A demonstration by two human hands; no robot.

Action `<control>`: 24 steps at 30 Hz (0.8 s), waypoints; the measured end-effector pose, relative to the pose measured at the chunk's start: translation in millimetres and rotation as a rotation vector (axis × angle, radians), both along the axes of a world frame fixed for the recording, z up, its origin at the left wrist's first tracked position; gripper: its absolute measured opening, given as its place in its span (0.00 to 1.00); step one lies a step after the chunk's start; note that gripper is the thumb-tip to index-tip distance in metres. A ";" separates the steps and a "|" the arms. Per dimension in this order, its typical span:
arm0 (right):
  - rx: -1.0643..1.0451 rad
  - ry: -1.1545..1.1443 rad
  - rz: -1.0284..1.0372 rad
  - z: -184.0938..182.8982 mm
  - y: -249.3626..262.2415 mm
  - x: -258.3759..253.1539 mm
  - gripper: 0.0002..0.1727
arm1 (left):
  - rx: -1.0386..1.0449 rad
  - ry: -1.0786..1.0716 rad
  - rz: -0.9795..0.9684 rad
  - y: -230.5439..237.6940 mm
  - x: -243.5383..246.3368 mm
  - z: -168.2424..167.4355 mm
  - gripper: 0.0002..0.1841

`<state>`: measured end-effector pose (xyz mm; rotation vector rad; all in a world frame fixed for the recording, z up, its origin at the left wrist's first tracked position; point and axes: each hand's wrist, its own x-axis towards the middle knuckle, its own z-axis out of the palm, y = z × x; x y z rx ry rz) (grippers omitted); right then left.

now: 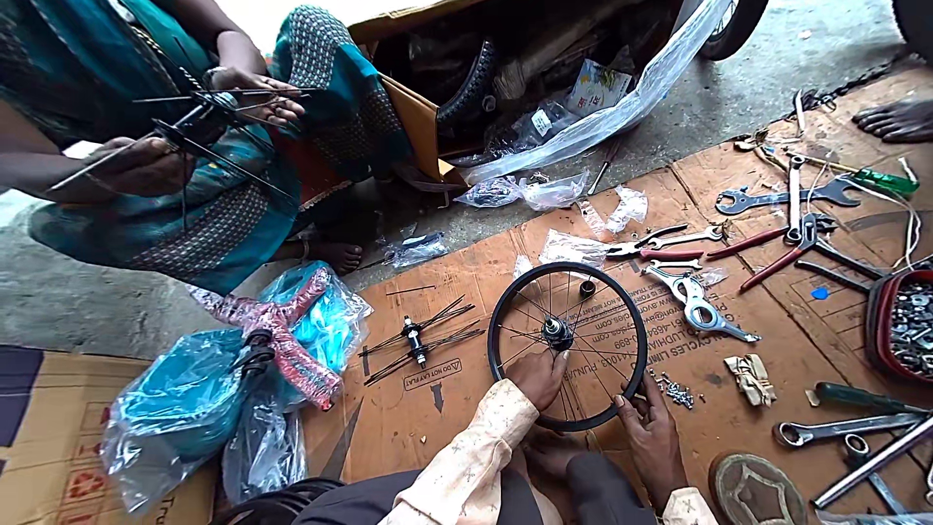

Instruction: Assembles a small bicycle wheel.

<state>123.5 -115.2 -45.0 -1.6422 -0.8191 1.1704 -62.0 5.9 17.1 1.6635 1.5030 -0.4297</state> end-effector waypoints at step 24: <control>-0.061 -0.147 0.147 -6.0 34.6 47.4 0.27 | -0.427 -0.806 0.523 -30.6 16.6 -51.9 0.11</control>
